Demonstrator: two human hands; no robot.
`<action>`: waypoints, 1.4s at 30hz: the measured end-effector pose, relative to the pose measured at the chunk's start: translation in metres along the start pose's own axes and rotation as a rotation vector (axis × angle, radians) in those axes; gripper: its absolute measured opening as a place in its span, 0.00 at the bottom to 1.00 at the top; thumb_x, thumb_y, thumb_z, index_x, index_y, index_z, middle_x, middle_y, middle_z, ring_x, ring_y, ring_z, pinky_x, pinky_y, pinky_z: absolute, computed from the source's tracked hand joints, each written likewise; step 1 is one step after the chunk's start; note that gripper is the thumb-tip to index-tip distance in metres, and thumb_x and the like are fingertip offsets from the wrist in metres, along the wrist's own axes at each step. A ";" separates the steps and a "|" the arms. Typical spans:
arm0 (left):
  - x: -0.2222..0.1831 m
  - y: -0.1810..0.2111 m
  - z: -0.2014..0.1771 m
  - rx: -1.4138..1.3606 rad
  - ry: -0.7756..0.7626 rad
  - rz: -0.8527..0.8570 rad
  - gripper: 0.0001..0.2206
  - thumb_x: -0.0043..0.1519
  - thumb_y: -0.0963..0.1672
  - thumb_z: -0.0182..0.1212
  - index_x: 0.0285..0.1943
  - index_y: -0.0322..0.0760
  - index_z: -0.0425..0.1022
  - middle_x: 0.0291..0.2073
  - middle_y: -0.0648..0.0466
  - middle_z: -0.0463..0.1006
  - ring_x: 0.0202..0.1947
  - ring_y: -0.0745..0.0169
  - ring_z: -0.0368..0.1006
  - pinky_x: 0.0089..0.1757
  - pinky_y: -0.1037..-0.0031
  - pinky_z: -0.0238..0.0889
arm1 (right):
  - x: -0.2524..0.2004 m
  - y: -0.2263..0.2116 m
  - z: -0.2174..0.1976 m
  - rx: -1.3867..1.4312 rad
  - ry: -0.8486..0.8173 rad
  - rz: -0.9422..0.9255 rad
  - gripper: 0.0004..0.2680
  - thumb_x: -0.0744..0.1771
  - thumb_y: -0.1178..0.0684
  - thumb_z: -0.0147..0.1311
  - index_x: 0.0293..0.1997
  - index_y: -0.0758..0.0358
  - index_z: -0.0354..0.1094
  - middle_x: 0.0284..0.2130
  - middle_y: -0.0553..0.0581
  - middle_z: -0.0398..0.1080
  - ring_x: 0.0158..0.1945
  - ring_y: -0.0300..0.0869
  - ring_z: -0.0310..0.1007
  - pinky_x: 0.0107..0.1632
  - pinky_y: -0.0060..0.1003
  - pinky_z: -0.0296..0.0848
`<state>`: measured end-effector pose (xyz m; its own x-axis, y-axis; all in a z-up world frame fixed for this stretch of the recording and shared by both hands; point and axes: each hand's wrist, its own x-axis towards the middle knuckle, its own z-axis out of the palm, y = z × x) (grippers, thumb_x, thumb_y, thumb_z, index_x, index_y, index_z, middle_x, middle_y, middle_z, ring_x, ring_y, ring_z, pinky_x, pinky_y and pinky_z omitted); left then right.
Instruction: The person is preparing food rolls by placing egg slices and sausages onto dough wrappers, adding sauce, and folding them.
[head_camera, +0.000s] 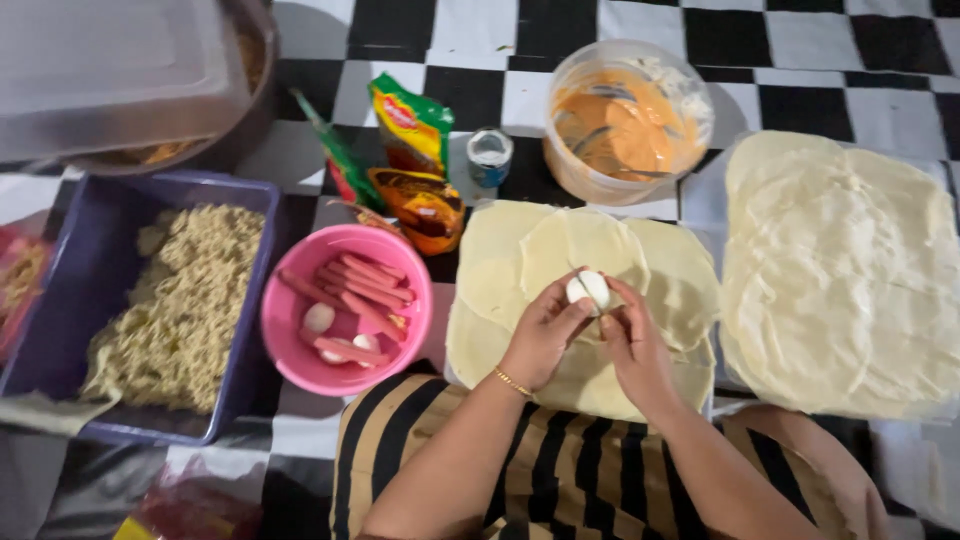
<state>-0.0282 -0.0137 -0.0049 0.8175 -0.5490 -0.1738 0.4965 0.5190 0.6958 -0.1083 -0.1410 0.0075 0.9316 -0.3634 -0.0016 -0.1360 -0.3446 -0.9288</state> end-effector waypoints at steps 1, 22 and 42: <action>0.001 -0.004 -0.004 0.011 0.020 -0.016 0.24 0.64 0.38 0.63 0.71 0.23 0.65 0.55 0.45 0.76 0.55 0.60 0.71 0.57 0.67 0.70 | 0.000 0.008 0.002 -0.111 0.027 0.030 0.19 0.70 0.56 0.48 0.72 0.50 0.57 0.31 0.58 0.72 0.32 0.44 0.69 0.37 0.38 0.70; -0.021 0.183 -0.127 -0.395 0.412 0.666 0.23 0.69 0.38 0.52 0.75 0.28 0.58 0.62 0.36 0.72 0.61 0.38 0.72 0.59 0.62 0.71 | 0.129 -0.015 0.244 0.348 -0.722 0.710 0.17 0.68 0.44 0.52 0.66 0.40 0.62 0.25 0.55 0.66 0.12 0.33 0.54 0.08 0.24 0.52; 0.005 0.135 -0.068 -0.224 0.415 0.405 0.20 0.65 0.37 0.53 0.68 0.27 0.67 0.54 0.43 0.77 0.56 0.54 0.75 0.56 0.65 0.71 | 0.067 -0.098 0.132 0.024 -0.127 -0.150 0.16 0.71 0.53 0.47 0.69 0.50 0.65 0.25 0.52 0.71 0.23 0.36 0.68 0.27 0.28 0.70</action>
<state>0.0626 0.0981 0.0411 0.9766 -0.0026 -0.2148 0.1358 0.7825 0.6077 0.0115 -0.0173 0.0495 0.9762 -0.1966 0.0918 0.0140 -0.3649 -0.9309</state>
